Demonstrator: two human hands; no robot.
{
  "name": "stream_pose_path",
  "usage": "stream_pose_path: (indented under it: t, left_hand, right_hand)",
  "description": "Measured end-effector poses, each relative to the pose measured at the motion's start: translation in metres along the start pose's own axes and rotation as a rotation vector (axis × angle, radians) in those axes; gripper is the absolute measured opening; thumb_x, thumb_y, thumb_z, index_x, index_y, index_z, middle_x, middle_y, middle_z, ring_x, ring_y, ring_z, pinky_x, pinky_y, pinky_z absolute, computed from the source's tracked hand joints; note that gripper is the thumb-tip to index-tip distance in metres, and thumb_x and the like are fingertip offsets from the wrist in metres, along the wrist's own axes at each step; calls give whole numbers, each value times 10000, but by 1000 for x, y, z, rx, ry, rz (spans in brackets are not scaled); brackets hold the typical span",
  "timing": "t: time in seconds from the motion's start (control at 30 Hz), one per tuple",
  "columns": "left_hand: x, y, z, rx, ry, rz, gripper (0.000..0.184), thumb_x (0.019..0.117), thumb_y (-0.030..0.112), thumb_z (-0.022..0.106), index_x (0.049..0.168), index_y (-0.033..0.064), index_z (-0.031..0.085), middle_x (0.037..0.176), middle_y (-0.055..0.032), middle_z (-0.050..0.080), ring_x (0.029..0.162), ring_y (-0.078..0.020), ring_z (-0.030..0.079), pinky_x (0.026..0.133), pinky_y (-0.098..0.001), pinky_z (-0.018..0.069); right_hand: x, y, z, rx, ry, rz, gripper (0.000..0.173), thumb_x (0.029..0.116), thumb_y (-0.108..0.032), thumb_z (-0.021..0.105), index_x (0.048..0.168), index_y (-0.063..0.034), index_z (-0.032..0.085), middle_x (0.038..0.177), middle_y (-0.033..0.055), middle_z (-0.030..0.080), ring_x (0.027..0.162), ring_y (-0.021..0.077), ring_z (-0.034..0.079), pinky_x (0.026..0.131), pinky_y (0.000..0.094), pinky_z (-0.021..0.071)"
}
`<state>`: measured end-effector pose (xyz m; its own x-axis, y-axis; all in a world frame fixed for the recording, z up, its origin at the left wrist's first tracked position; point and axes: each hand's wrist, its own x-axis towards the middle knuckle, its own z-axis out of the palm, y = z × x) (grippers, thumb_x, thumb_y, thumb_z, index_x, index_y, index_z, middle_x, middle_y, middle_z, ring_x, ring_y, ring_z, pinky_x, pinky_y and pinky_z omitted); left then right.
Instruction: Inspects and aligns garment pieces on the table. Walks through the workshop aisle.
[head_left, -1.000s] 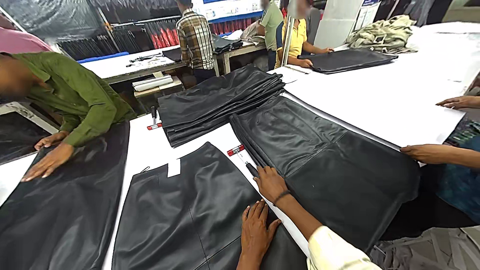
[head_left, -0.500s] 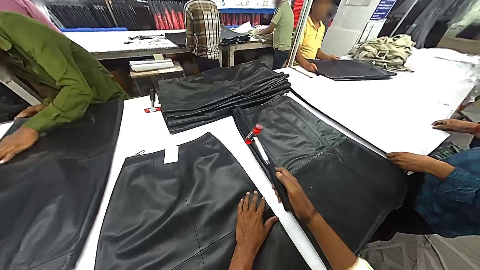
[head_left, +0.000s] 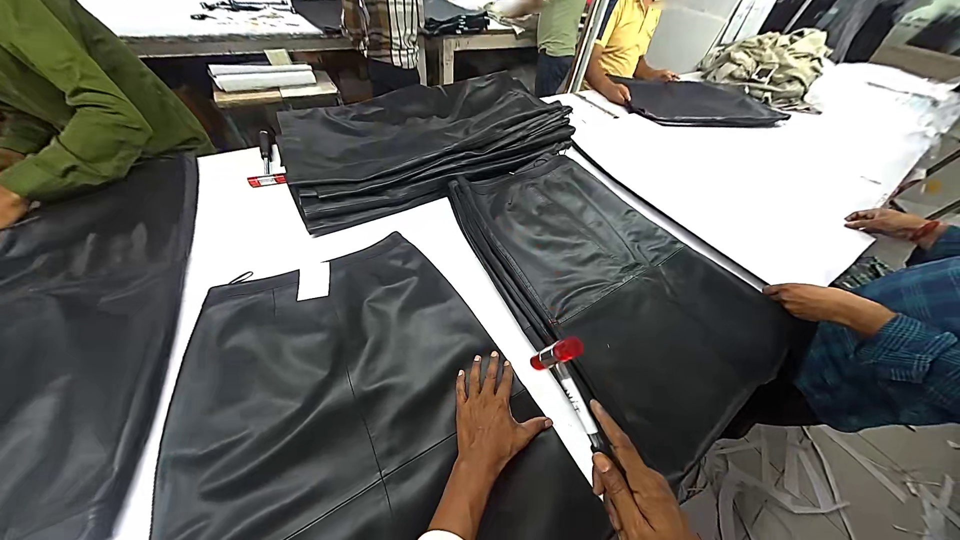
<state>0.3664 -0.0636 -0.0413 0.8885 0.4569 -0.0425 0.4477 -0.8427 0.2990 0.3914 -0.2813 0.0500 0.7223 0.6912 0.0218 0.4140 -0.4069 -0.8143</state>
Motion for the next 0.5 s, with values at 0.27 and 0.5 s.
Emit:
stream_pose_path:
  t: [0.27,0.5]
  left_hand:
    - [3,2,-3,-25,-44,-28,1199,647,1012,447,1576,254,429,1707,25,233,1589,-281,139,1249,-622,62]
    - [1,0,0,-40,-8,-22,1181,639,1002,480,1557,260,463,1696,22,267,1585,-279,161,1246,-632,72]
  right_hand:
    - [10,47,21,-311,106,-91,488,1101,-278,349,1547,-120,470,979,96,746,682,177,675,683,387,595]
    - [3,45,28,-371,79,-150,486,1111,-309,339,1536,-131,491,953,130,743,704,228,702,664,427,597]
